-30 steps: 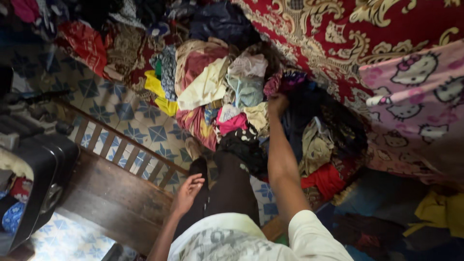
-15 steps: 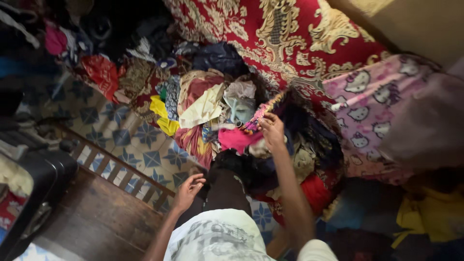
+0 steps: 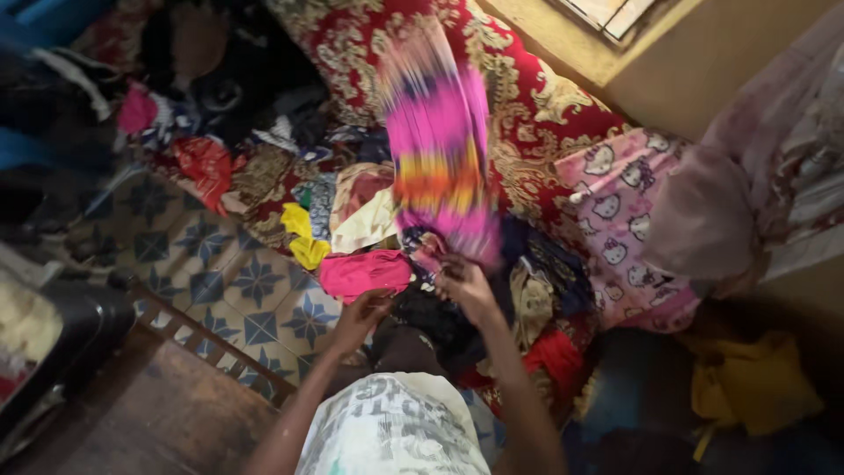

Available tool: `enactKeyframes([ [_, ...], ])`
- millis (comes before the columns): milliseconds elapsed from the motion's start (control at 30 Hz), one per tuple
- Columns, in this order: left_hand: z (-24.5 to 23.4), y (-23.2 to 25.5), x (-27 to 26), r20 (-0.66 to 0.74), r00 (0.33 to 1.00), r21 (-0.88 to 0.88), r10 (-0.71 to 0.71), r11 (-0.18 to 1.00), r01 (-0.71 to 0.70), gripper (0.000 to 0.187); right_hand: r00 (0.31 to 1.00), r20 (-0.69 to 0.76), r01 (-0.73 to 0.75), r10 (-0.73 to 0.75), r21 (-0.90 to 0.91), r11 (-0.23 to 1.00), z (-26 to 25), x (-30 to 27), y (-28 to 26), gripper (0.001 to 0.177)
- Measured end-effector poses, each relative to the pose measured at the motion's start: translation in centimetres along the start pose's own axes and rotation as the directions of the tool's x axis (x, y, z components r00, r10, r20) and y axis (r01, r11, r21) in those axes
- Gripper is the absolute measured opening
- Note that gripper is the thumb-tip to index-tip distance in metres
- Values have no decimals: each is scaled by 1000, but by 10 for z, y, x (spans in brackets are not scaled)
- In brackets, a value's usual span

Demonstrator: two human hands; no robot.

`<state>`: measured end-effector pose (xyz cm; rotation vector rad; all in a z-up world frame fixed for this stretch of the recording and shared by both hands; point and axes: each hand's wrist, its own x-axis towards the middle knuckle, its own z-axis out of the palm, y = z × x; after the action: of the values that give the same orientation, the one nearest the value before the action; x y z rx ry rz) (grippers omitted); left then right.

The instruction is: The person selects various items of clothing from a pile, folds a yellow shirt and a multi-colored patterned cloth on a wooden stool, and places them into a suitcase.

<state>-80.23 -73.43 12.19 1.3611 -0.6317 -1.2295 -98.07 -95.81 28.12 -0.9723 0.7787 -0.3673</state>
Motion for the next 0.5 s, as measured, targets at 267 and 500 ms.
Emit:
enactKeyframes([
  [267, -13, -9, -79, -275, 948, 266, 162, 960, -87, 71, 962, 201, 59, -185, 509, 859, 98, -56, 30, 38],
  [500, -47, 2, -129, -460, 849, 388, 260, 919, -71, 69, 859, 424, 32, -287, 515, 856, 132, -125, -7, 50],
])
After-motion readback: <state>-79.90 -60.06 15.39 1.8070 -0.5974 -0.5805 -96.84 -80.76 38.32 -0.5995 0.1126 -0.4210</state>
